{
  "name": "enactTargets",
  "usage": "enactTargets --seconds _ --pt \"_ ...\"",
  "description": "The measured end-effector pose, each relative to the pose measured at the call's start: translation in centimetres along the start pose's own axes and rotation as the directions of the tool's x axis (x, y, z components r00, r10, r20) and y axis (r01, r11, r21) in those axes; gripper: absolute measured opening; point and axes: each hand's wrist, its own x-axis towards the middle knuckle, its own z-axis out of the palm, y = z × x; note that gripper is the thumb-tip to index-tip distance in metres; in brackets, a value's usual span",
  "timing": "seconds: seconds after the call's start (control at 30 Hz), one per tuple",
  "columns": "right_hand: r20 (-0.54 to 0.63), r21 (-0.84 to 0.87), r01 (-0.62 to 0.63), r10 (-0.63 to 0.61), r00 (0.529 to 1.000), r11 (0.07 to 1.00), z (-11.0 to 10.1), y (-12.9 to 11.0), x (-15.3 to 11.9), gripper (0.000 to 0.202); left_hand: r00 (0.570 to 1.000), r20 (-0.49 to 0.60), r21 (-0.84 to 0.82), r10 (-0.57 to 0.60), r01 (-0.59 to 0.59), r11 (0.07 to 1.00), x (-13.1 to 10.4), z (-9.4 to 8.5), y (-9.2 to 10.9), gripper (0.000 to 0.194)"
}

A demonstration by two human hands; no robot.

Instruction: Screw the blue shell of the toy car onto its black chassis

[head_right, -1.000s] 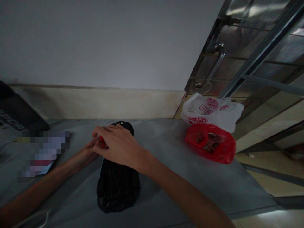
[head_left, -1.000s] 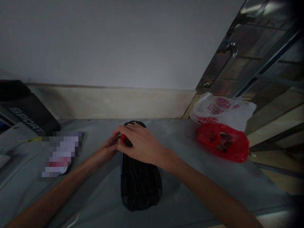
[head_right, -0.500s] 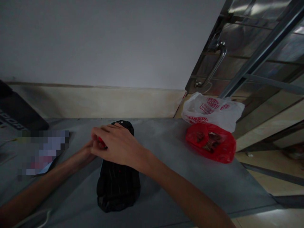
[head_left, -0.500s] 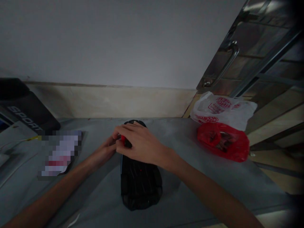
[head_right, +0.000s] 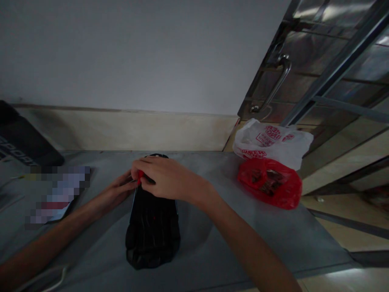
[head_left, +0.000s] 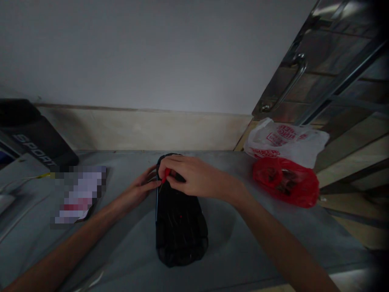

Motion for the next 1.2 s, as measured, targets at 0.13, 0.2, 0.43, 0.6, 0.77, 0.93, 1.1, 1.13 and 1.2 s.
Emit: enactTargets --seconds 0.13,0.2,0.43,0.6,0.77,0.93,1.1,1.13,1.2 --pt "-0.03 0.056 -0.042 0.043 0.999 0.998 -0.9 0.0 0.0 0.016 1.0 0.007 0.002 -0.007 0.007 1.0 0.1 -0.3 -0.3 0.063" --pt "-0.09 0.057 -0.105 0.11 0.99 0.993 -1.9 0.1 -0.6 0.014 1.0 -0.002 0.006 -0.021 0.021 1.0 0.0 -0.4 -0.3 0.064" --pt "-0.051 -0.046 -0.597 0.595 0.802 0.801 -2.2 4.1 -7.6 0.008 0.999 -0.02 -0.017 -0.039 0.038 0.999 -0.2 -0.3 -0.3 0.064" --pt "0.166 0.001 -0.642 0.633 0.756 0.766 1.6 7.0 -11.1 0.023 1.0 -0.008 -0.014 -0.022 0.021 1.0 -0.3 -0.1 0.0 0.06" --pt "0.067 -0.018 -0.664 0.664 0.745 0.747 3.7 7.5 -11.3 0.034 1.0 0.006 -0.026 -0.022 0.023 0.999 -0.1 -0.3 -0.1 0.061" --pt "-0.001 -0.039 -0.681 0.681 0.732 0.731 4.3 7.6 -11.4 0.032 1.0 0.029 -0.033 0.012 -0.011 0.999 0.2 -0.7 -0.6 0.06" --pt "-0.134 -0.041 -0.705 0.696 0.706 0.708 3.3 7.4 -9.7 0.026 0.999 0.034 -0.018 0.012 -0.012 1.0 0.2 -0.7 -0.7 0.061" --pt "-0.17 -0.035 -0.704 0.69 0.704 0.709 3.1 7.4 -8.8 0.027 0.999 0.032 -0.018 0.006 -0.006 1.0 0.2 -0.7 -0.6 0.062" --pt "-0.231 -0.015 -0.681 0.661 0.714 0.732 2.9 7.4 -6.5 0.029 1.0 0.028 -0.024 -0.005 0.005 1.0 0.2 -0.6 -0.6 0.064"
